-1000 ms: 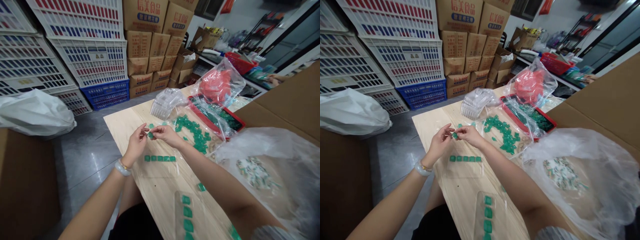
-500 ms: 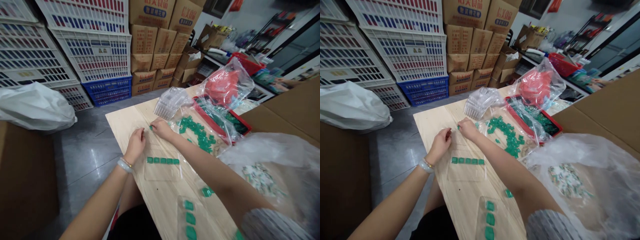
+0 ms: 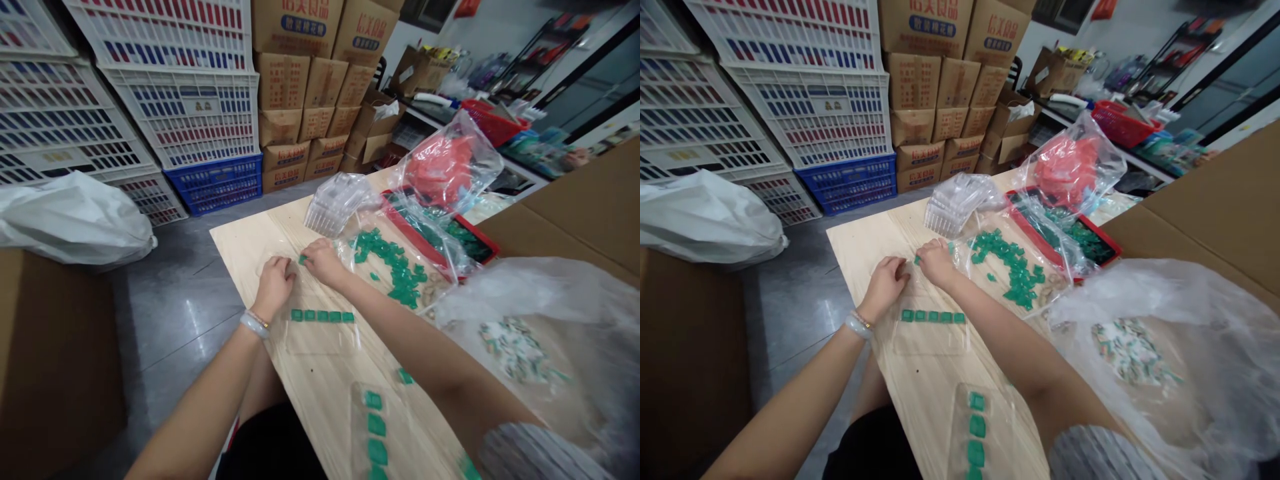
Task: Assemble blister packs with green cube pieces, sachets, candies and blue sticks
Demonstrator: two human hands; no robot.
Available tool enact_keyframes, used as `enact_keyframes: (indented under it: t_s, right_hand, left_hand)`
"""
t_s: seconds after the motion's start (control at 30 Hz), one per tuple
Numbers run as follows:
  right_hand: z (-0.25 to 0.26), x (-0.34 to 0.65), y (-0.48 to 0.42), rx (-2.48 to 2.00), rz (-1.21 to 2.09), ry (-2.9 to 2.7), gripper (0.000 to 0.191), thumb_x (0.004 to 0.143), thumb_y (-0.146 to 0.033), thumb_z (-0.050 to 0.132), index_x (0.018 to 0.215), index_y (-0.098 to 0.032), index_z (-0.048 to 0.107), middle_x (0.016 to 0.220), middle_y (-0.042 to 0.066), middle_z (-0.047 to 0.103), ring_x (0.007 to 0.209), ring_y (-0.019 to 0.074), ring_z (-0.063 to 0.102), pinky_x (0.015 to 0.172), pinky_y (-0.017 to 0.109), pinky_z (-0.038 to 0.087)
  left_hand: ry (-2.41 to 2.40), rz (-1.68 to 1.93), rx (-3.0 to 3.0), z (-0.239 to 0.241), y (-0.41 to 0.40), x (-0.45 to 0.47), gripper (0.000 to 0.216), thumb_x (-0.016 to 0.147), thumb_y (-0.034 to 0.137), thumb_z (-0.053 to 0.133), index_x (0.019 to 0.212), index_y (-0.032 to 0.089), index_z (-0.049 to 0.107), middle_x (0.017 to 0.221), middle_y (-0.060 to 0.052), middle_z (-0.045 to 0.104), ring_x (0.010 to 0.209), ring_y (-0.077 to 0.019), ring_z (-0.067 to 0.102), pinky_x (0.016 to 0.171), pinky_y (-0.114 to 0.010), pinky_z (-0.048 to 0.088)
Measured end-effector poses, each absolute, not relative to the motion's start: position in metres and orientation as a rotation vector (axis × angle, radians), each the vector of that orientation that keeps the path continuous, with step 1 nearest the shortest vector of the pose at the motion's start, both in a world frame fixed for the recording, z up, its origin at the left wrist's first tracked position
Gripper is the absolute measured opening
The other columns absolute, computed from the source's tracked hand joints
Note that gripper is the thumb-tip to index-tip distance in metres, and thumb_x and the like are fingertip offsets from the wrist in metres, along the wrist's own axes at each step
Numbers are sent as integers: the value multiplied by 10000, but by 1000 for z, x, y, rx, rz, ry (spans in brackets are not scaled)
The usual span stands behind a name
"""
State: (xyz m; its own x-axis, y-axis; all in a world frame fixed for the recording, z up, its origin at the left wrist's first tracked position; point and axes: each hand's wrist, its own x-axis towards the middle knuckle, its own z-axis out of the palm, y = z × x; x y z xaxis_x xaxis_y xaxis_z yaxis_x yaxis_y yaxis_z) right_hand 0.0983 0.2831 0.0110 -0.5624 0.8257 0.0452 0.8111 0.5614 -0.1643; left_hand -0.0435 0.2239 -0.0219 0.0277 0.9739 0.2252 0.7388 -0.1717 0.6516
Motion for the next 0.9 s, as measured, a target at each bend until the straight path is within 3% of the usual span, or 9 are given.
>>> enact_keyframes:
  t_s: [0.13, 0.23, 0.33, 0.47, 0.7, 0.9]
  right_hand:
    - [4, 88, 274, -1508, 129, -2592, 161, 767, -253, 544, 894, -202, 630, 908, 39, 616, 964, 210, 452, 939, 412, 177]
    - [12, 91, 259, -1530, 94, -2505, 264, 766, -289, 546, 1013, -205, 585, 984, 57, 593, 1001, 220, 436, 949, 423, 183]
    - [25, 128, 242, -1609, 87, -2273, 295, 809, -280, 472, 1080, -193, 550, 1039, 77, 571, 998, 209, 455, 900, 367, 282]
    - [24, 216, 233, -1882, 187, -1989, 269, 816, -147, 376, 953, -149, 607, 941, 84, 604, 885, 176, 532, 788, 280, 381]
    - [5, 245, 277, -1694, 324, -2212, 297, 802, -104, 390, 1012, -140, 597, 946, 73, 587, 898, 140, 524, 817, 229, 374]
    - [10, 230, 297, -1744, 258, -2556, 275, 785, -129, 409, 968, -152, 613, 973, 97, 527, 798, 165, 514, 674, 257, 386]
  left_hand:
    - [1730, 914, 2001, -21, 225, -42, 307, 681, 143, 519, 982, 100, 557, 957, -104, 547, 926, -207, 492, 864, -347, 406]
    - [1705, 909, 2019, -22, 225, -46, 298, 684, 157, 519, 976, 115, 560, 927, -91, 549, 879, -200, 510, 829, -350, 426]
    - [1654, 982, 1965, -18, 223, -52, 284, 715, 199, 505, 983, 124, 562, 881, -69, 548, 772, -165, 528, 746, -317, 461]
    - [1571, 1188, 1935, 0, 222, -32, 259, 765, 253, 475, 979, 139, 565, 926, -64, 546, 769, -141, 529, 677, -268, 471]
    - [1337, 951, 2148, 22, 265, 74, 196, 749, 151, 478, 892, 129, 611, 821, -63, 607, 760, -153, 549, 763, -305, 449]
    - [1399, 929, 2125, 7, 278, 84, 216, 765, 138, 446, 897, 111, 615, 852, -82, 608, 796, -164, 551, 773, -298, 446]
